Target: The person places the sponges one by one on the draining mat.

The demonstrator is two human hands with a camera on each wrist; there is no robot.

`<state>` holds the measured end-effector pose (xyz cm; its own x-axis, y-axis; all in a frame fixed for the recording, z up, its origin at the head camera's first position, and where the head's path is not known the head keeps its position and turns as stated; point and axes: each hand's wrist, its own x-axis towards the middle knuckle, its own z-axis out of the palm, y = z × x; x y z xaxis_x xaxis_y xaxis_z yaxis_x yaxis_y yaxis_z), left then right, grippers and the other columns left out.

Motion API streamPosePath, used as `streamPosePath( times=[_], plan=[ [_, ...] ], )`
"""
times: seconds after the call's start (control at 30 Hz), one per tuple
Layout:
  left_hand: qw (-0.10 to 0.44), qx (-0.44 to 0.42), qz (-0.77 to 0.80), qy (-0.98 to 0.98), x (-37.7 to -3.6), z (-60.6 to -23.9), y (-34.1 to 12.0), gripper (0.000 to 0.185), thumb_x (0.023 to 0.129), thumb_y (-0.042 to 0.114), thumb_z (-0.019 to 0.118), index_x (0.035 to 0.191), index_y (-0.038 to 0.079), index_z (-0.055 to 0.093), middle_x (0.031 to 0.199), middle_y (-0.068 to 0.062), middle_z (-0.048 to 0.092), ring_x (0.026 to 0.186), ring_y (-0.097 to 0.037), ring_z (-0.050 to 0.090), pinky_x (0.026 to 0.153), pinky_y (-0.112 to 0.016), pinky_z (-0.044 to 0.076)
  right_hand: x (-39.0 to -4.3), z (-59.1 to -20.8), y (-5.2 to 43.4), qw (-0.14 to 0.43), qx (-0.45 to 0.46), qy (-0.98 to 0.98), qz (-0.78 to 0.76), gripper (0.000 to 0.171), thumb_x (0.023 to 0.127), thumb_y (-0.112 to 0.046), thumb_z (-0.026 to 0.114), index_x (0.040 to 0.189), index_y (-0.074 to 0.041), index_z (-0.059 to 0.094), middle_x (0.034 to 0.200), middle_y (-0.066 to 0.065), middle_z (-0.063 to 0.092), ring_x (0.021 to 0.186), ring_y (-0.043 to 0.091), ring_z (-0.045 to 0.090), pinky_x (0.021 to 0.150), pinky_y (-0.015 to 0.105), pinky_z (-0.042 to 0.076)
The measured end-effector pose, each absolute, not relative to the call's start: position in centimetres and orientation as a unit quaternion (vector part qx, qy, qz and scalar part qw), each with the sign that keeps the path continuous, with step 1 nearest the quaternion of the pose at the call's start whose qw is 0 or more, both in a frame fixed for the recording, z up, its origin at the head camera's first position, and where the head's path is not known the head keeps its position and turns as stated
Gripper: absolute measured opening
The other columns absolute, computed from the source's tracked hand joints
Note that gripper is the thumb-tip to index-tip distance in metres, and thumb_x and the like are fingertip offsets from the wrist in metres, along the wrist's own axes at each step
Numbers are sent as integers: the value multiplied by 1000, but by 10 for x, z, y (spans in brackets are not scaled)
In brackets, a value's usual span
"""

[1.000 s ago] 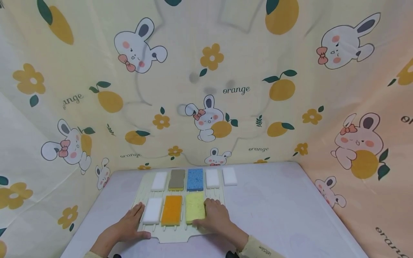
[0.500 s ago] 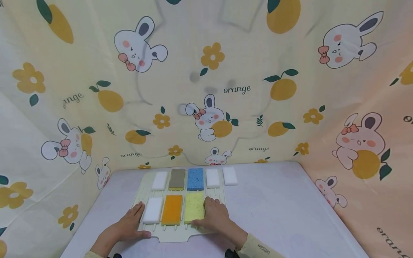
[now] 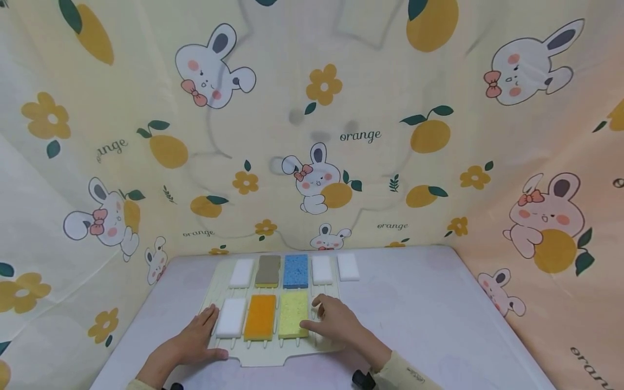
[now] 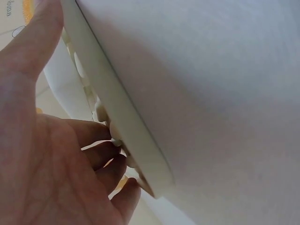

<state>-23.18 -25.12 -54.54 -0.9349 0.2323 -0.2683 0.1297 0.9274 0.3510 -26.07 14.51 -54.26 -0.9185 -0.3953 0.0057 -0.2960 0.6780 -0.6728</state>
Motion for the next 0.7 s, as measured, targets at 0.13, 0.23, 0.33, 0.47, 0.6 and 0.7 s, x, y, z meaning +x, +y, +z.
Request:
streamPosePath(
  times=[0.13,0.23,0.33,0.47,0.6,0.7],
  plan=[
    [154,94,165,970,-232,-544,-251,127,78,64,89,161,-13,32,171,-33,24,159,-49,26,130,-63,22,-267,-537,157,63,-207,900,-379,64,94,-45,84,137,-1,64,112,9,69,100,23,63,80,41,56],
    [153,95,161,970,-232,-545,-251,127,78,65,89,161,-13,32,171,-33,25,159,-49,27,130,-63,22,-272,-535,165,63,-221,888,-398,66,95,-37,85,143,1,59,121,13,68,111,29,63,90,48,57],
    [150,96,160,971,-232,-546,-251,127,78,65,89,161,-12,32,171,-33,25,159,-48,27,130,-63,23,-278,-533,174,62,-237,877,-413,71,96,-32,85,149,2,54,129,17,67,120,36,62,98,55,55],
    [149,96,164,970,-233,-546,-252,127,78,65,89,161,-13,32,171,-33,24,159,-49,26,130,-63,22,-287,-535,187,49,-250,877,-408,77,95,-33,86,154,0,50,137,19,64,128,39,60,104,61,52],
    [153,91,170,969,-233,-547,-253,128,77,66,89,162,-12,32,172,-32,24,159,-49,26,130,-64,22,-297,-540,201,35,-243,890,-384,80,93,-37,87,156,-4,49,143,17,62,134,38,57,110,61,50],
    [157,89,173,968,-233,-548,-253,128,77,66,89,162,-11,32,172,-32,24,158,-50,26,129,-64,22,-306,-542,211,27,-235,895,-378,82,92,-39,88,157,-6,50,147,14,60,136,39,55,113,61,49]
  ],
)
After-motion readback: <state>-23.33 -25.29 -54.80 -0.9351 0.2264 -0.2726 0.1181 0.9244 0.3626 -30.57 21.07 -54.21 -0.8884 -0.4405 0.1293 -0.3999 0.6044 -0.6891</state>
